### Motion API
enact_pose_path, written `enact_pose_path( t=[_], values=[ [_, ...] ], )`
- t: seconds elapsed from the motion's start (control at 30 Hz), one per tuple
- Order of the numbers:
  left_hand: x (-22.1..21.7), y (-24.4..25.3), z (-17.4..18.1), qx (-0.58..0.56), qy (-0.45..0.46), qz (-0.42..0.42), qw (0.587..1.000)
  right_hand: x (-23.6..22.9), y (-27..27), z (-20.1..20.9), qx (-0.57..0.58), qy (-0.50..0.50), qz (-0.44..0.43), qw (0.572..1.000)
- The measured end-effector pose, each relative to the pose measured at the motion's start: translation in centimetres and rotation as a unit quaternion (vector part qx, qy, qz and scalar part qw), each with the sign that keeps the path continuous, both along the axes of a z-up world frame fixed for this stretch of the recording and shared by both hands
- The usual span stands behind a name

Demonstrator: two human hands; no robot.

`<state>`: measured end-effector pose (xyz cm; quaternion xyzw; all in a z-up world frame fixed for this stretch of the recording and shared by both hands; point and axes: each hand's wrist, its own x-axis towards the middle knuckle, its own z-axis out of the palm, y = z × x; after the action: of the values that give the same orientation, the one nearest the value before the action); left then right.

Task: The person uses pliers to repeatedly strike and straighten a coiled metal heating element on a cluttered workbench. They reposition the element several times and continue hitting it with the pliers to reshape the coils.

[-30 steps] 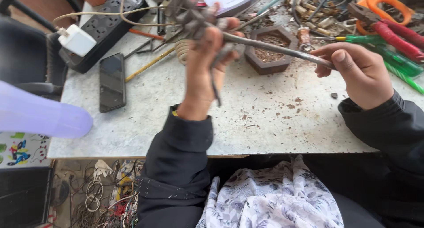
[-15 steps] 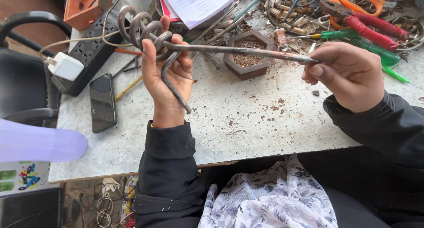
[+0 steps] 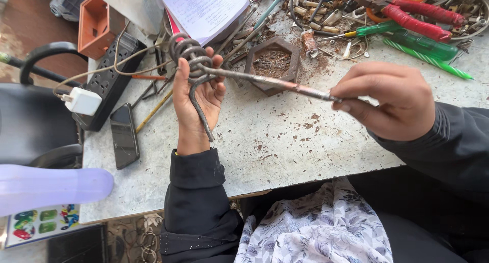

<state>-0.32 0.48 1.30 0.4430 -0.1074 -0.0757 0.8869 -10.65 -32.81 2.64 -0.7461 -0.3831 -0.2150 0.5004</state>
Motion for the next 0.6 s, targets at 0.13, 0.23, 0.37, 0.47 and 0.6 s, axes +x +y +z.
enact_pose_path(
  t=[0.13,0.23,0.37,0.47,0.6],
  values=[
    [0.3,-0.3,-0.5,0.019,-0.022,-0.044,0.999,-0.6,-0.1,0.5,-0.011,-0.028,0.009,1.000],
    [0.3,-0.3,-0.7,0.009,0.040,-0.069,0.997,-0.7,-0.2,0.8,-0.018,-0.036,0.020,0.999],
    [0.1,-0.6,-1.0,0.018,0.063,-0.061,0.996,-0.8,-0.1,1.0,-0.015,-0.041,0.028,0.999],
    [0.2,-0.9,-1.0,0.016,0.069,-0.078,0.994,-0.7,-0.1,1.0,-0.013,-0.048,0.035,0.998],
    [0.0,-1.1,-1.2,0.015,0.081,-0.049,0.995,-0.3,-0.1,0.7,0.002,-0.059,0.035,0.998]
  ],
)
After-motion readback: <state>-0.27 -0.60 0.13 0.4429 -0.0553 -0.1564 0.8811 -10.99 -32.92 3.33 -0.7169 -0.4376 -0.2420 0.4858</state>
